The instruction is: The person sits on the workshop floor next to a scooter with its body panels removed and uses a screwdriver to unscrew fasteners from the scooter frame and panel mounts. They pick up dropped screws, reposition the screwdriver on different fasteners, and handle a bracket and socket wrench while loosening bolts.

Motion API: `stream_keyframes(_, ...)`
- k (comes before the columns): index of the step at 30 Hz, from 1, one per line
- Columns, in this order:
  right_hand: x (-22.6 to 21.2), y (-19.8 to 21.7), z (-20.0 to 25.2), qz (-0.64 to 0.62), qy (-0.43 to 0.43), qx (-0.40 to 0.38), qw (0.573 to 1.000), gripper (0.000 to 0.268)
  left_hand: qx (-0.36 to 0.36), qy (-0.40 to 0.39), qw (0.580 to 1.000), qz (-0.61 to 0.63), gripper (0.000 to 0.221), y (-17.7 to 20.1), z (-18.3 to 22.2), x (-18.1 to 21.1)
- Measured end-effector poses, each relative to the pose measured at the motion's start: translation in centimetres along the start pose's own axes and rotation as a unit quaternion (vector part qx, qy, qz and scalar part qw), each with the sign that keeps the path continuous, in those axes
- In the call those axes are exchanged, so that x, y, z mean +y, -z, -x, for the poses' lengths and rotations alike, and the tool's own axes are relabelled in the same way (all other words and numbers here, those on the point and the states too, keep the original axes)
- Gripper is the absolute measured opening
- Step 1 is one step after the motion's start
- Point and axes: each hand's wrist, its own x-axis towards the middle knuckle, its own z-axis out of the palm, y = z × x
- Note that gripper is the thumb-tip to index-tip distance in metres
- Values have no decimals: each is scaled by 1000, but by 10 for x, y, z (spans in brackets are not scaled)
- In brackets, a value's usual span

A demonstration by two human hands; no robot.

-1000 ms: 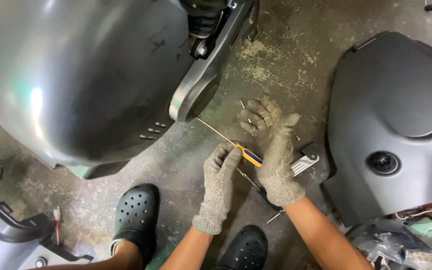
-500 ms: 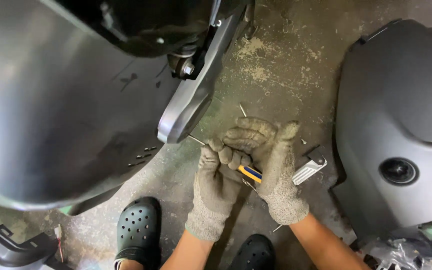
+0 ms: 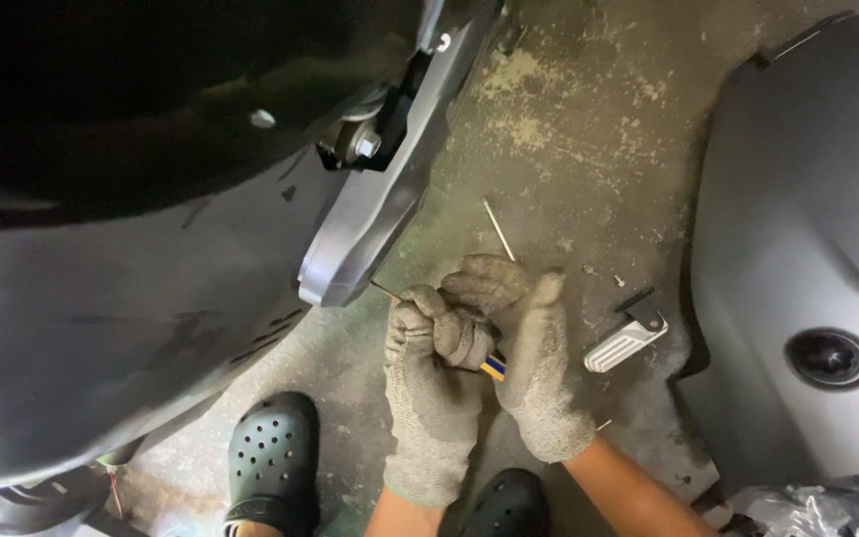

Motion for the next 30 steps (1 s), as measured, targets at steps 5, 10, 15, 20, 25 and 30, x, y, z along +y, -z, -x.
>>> stream_keyframes(5,25,-1,-1,243,78,-26,967,92,27,-73,991,-110,30,7,2,4)
stream_keyframes(10,9,-30,2,316,122,-121,933,68,122,-99,885,-438,32,12,6,34)
stream_keyframes(15,-16,-55,-6,226,160,-157,948,81,87,-87,841,-526,40,16,3,56)
stream_keyframes(20,-51,-85,7,189,89,-161,965,110,29,-34,783,-620,40,40,-6,95)
stream_keyframes(25,-47,-78,1,497,297,-83,811,120,-15,-57,744,-665,37,45,-11,104)
stream_keyframes(30,-43,-64,-15,551,390,-106,730,120,35,-40,766,-640,37,40,-2,86)
